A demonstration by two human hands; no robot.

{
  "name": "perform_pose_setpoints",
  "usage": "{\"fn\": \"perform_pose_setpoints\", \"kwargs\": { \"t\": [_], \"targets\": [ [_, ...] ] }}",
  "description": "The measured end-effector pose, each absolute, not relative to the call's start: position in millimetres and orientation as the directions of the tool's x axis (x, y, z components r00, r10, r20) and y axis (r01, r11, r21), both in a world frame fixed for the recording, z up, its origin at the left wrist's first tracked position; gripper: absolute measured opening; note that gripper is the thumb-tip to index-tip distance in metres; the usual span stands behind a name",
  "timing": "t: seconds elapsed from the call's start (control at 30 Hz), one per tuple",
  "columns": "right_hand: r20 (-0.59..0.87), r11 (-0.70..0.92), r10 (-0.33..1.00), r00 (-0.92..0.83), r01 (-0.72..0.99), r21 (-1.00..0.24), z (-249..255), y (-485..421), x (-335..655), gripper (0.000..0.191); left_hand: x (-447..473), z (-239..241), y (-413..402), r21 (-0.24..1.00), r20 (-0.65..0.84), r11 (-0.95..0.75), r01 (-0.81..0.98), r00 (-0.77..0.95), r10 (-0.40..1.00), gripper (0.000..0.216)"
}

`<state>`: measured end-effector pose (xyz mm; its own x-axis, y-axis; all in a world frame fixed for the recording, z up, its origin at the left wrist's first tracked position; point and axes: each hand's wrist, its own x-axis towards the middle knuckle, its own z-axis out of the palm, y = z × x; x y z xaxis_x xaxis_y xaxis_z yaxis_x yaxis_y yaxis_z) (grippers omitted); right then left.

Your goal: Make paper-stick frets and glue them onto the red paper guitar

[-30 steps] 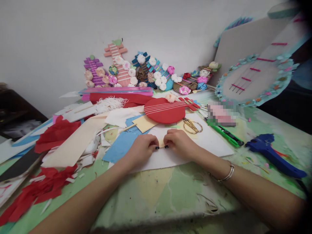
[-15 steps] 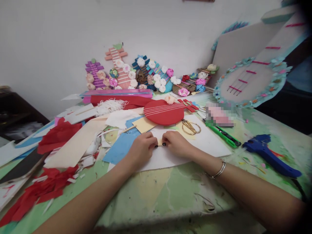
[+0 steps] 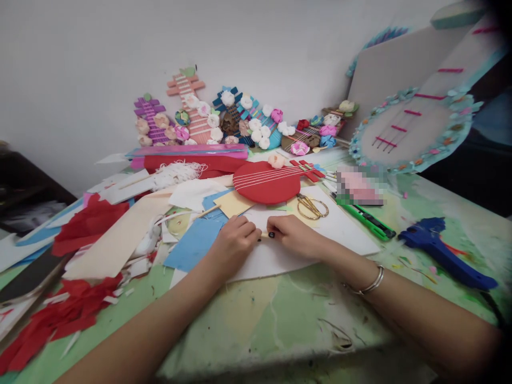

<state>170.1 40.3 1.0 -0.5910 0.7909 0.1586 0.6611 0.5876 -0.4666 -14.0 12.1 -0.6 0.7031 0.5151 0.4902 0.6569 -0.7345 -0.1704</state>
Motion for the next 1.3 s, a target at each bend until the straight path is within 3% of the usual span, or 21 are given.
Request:
{"fn": "perform_pose_setpoints", "kwargs": {
  "t": [0.13, 0.3, 0.43, 0.57, 0.83, 1.1, 1.3],
  "targets": [
    [0.282, 0.687, 0.726, -0.627, 0.644, -0.338, -0.4, 34.8, 165.0, 0.011, -14.5, -3.2, 12.1, -0.145, 0.488, -0.722, 0.677, 0.684, 0.543, 0.029],
    [0.445, 0.739, 0.641, -0.626, 0.66, -0.136, -9.0, 36.0, 163.6, 0.023, -11.7, -5.6, 12.5, -0.185, 0.527, -0.679, 0.711, 0.655, 0.542, 0.029],
    [0.482, 0.767, 0.531, -0.697, 0.637, 0.075, -9.8, 32.8, 161.0, 0.021, -9.6, -5.3, 13.1, -0.205, 0.551, -0.654, 0.728, 0.638, 0.538, 0.03],
    [0.466, 0.76, 0.5, -0.73, 0.628, 0.167, -7.6, 28.2, 155.5, 0.021, -9.5, -7.8, 15.0, -0.202, 0.556, -0.646, 0.736, 0.629, 0.543, 0.03],
    [0.48, 0.753, 0.498, -0.722, 0.635, 0.173, -7.7, 29.0, 155.1, 0.023, -10.5, -8.3, 15.5, -0.117, 0.563, -0.642, 0.758, 0.583, 0.586, 0.026],
    [0.426, 0.724, 0.674, -0.604, 0.652, -0.223, -5.5, 33.5, 161.7, 0.019, -12.0, -4.1, 12.9, 0.031, 0.576, -0.648, 0.761, 0.516, 0.634, 0.02],
    [0.43, 0.72, 0.69, -0.582, 0.613, -0.325, -5.7, 29.3, 163.2, 0.016, -14.1, -7.1, 11.1, 0.183, 0.566, -0.64, 0.746, 0.453, 0.689, 0.015]
  ]
}}
